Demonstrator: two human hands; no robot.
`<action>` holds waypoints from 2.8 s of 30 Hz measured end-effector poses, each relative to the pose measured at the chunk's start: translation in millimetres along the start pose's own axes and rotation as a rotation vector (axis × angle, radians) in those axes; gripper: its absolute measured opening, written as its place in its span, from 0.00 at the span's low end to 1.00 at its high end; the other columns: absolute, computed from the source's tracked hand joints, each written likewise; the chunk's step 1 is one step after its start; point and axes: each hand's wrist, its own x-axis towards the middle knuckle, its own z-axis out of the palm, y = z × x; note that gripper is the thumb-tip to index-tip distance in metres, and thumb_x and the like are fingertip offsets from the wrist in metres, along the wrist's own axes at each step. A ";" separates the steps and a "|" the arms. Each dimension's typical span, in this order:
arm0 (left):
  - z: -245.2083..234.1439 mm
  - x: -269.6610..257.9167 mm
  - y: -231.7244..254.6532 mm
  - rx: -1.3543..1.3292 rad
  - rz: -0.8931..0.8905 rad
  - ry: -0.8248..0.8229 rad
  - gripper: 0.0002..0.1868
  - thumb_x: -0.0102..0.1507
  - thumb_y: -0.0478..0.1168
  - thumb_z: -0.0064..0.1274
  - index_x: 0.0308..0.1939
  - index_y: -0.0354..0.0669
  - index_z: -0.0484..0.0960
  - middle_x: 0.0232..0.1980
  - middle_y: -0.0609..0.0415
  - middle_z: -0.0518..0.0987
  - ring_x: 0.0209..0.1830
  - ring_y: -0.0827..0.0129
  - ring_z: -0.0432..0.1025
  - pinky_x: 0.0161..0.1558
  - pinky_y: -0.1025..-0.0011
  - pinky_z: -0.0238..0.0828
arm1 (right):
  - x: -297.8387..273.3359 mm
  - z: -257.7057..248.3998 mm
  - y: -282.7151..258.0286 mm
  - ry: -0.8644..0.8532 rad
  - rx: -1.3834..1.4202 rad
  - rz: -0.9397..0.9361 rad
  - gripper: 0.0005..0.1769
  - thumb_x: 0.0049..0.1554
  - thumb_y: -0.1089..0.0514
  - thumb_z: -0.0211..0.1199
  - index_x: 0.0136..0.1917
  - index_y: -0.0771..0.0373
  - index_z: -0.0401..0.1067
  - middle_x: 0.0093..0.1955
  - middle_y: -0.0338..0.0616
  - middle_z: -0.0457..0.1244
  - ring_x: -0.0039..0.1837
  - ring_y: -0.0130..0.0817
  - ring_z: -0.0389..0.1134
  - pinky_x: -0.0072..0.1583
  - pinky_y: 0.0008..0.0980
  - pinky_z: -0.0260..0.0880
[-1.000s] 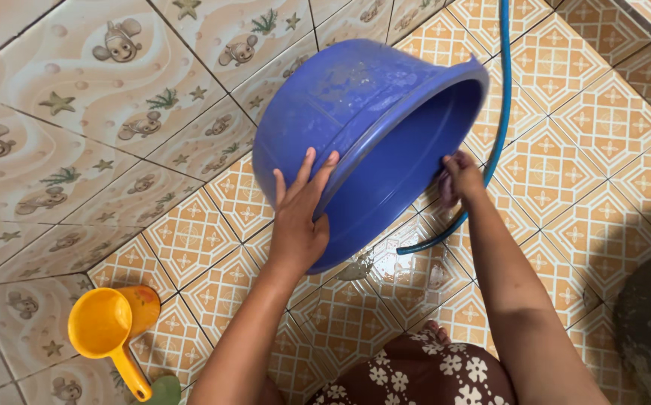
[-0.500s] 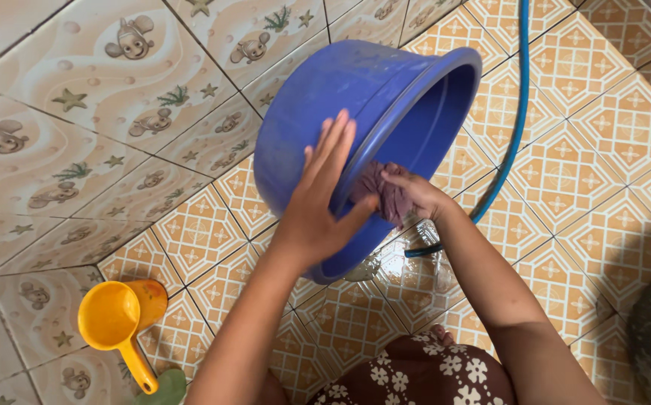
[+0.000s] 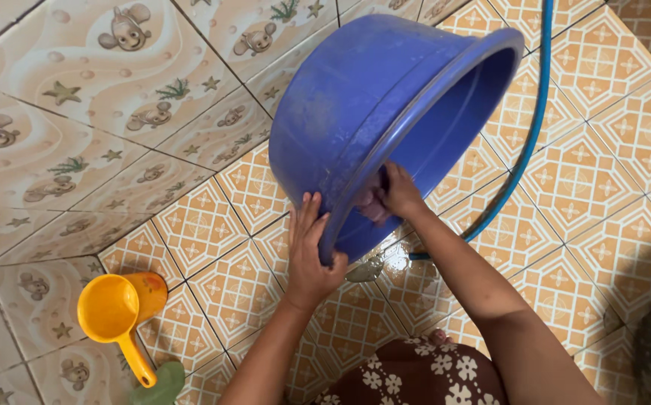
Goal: The person scrubs the inside of a blue plastic bucket with a pink cloth, rotating the bucket to clean different sections. The person then places the bucket upright and continues scrubbing the bottom and sides before setting the cloth aside.
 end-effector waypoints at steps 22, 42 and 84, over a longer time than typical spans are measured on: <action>-2.0 49.7 -2.1 0.042 0.029 0.012 0.30 0.53 0.28 0.48 0.61 0.38 0.75 0.73 0.38 0.71 0.80 0.37 0.57 0.78 0.38 0.51 | -71.6 104.9 -48.4 -0.352 0.951 0.226 0.19 0.69 0.53 0.51 0.58 0.73 0.71 0.47 0.59 0.65 0.44 0.48 0.66 0.44 0.46 0.65; -31.0 57.9 -3.8 -0.063 -0.019 -0.058 0.34 0.51 0.21 0.47 0.63 0.33 0.74 0.74 0.37 0.69 0.81 0.39 0.56 0.78 0.52 0.58 | 60.5 -117.2 68.3 0.113 -1.263 -0.246 0.27 0.68 0.37 0.39 0.75 0.41 0.66 0.84 0.33 0.49 0.88 0.41 0.39 0.81 0.65 0.23; -21.5 40.8 -10.0 -0.043 0.005 0.061 0.30 0.51 0.21 0.45 0.59 0.31 0.75 0.70 0.35 0.72 0.78 0.37 0.60 0.77 0.49 0.61 | 98.6 -57.1 87.9 0.147 -0.566 0.077 0.24 0.67 0.45 0.51 0.69 0.56 0.74 0.71 0.47 0.65 0.77 0.44 0.59 0.77 0.45 0.53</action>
